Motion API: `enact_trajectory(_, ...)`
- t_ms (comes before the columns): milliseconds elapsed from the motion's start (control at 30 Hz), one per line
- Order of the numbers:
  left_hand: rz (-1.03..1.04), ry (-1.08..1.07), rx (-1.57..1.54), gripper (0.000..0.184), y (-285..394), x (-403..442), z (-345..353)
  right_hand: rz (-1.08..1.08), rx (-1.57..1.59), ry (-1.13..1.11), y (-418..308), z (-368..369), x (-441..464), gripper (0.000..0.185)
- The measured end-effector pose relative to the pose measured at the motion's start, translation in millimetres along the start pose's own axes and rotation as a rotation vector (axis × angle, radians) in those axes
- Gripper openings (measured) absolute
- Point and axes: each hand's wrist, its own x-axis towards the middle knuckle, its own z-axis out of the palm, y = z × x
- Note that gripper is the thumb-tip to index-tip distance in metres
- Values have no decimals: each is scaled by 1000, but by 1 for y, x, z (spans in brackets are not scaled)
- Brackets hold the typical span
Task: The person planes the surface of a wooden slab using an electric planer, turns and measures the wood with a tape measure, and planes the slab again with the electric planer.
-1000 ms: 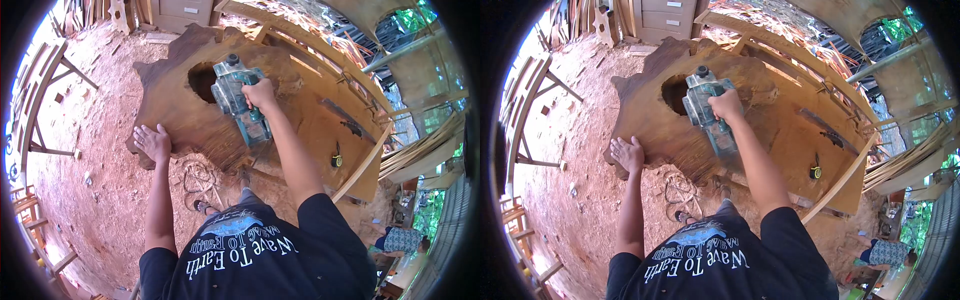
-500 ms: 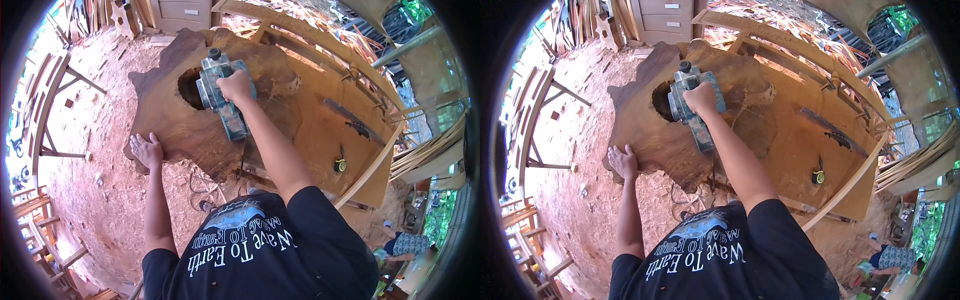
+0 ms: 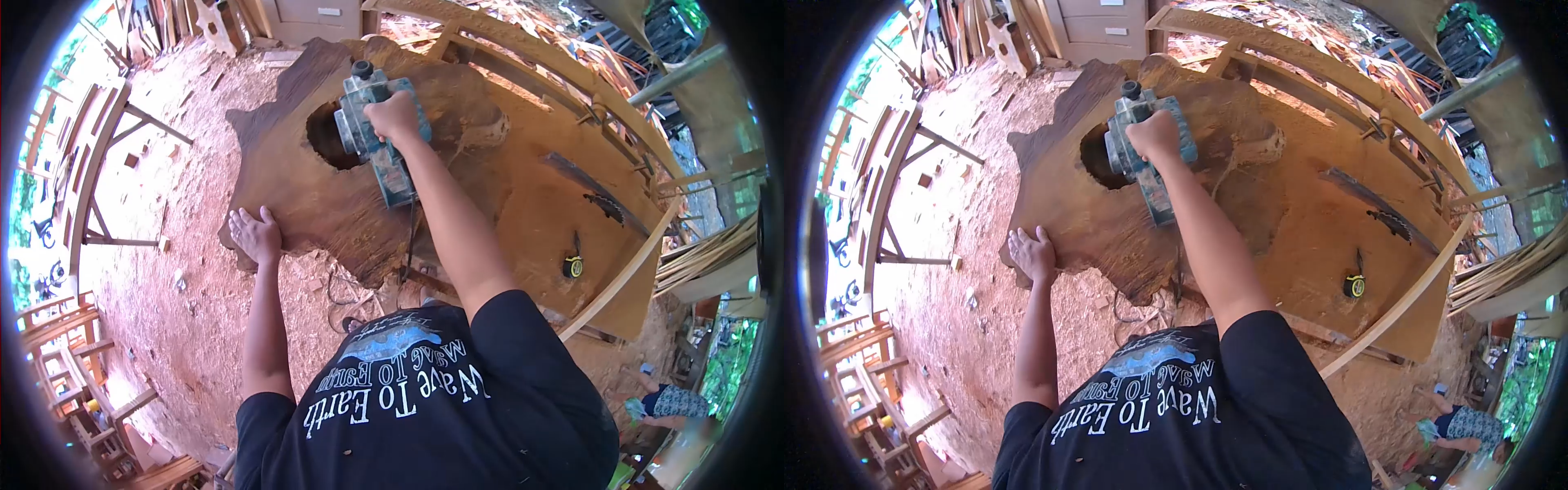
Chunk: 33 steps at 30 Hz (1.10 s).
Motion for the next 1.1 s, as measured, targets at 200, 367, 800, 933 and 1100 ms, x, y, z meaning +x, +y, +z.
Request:
enact_trajectory(200,-23,-28,-30,72,2,0,-1,16,26,-17,6,9,22,27)
enact_trajectory(367,-12,17,-9,71,1,0,3,2,2,-24,3,12,40,27)
enact_trajectory(800,-43,44,-15,70,2,-1,7,-34,68,-112,-11,11,75,22)
enact_trajectory(933,-42,42,-20,70,0,0,11,-12,58,-76,-9,18,88,24)
enact_trajectory(1100,-38,28,-23,71,-1,-3,9,2,50,-120,-12,16,92,16)
